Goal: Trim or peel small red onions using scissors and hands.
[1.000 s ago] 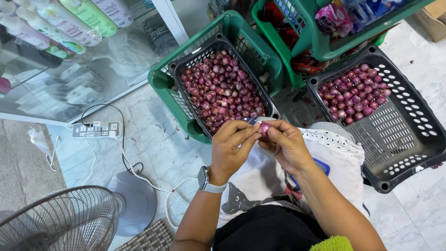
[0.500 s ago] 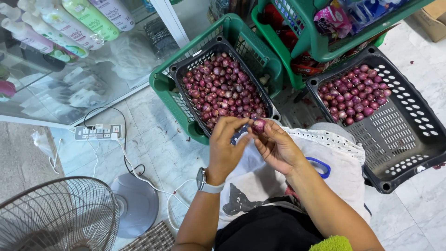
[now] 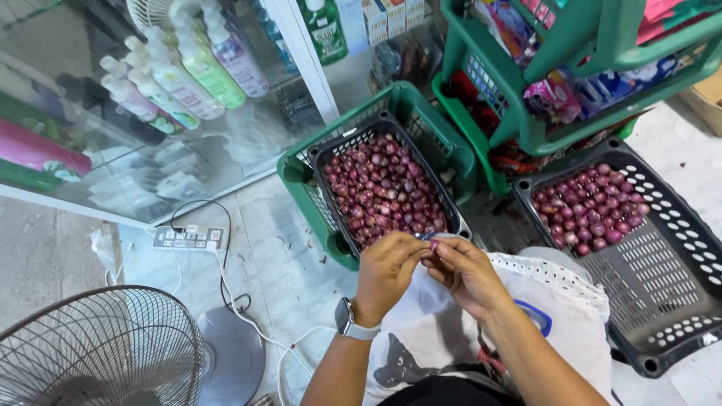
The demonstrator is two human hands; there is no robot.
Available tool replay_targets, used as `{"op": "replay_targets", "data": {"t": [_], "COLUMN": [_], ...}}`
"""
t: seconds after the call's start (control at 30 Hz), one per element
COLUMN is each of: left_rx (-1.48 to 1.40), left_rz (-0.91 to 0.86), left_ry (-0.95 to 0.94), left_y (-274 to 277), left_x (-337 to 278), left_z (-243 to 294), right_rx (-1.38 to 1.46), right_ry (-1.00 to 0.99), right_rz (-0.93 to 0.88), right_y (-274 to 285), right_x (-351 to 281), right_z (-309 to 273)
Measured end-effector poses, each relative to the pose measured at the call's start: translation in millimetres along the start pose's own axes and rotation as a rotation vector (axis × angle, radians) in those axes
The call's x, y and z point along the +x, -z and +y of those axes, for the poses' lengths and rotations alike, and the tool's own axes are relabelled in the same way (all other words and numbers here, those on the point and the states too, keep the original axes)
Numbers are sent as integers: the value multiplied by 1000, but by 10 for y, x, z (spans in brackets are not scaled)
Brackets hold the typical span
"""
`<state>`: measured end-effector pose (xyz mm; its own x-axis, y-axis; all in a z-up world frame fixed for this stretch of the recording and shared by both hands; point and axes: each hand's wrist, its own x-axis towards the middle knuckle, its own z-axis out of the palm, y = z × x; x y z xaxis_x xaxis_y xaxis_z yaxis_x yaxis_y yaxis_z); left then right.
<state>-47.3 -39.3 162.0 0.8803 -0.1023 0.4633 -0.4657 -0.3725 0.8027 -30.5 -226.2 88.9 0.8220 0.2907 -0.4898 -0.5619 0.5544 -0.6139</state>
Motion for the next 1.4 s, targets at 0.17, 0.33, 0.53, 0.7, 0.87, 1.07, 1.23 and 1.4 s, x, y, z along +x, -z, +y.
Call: {"op": "replay_targets", "data": {"t": [0.17,0.33,0.53,0.7,0.87,1.07,1.23,1.4], "left_rx": [192,302,736,-193,-135,-44,5,96], "left_rz": [32,174,20,-135,-92,-42,-6,173], "left_ry": [-61,60,151,228,133,46,-10,86], "left_y": [-61,-63,-88,-58,-61,-57,-75,-234], "left_x": [20,-193,-375,-71,-56,-85,-43,-82], "left_z": [-154,-990,-1268,-242,-196,-200,-151,-555], "right_rx": [-7,34,116,62,6,-77,-108,11], "right_ry": [35,50,8,-23,15,35,-7,-59], "right_rz": [45,95,119,26,38,18,2,-97], "right_y": [47,21,-28,90,138,217,312,157], "right_x": [122,121,139,212,175,199,230,155], "right_z": [96,47,14,149,148,158,218,157]}}
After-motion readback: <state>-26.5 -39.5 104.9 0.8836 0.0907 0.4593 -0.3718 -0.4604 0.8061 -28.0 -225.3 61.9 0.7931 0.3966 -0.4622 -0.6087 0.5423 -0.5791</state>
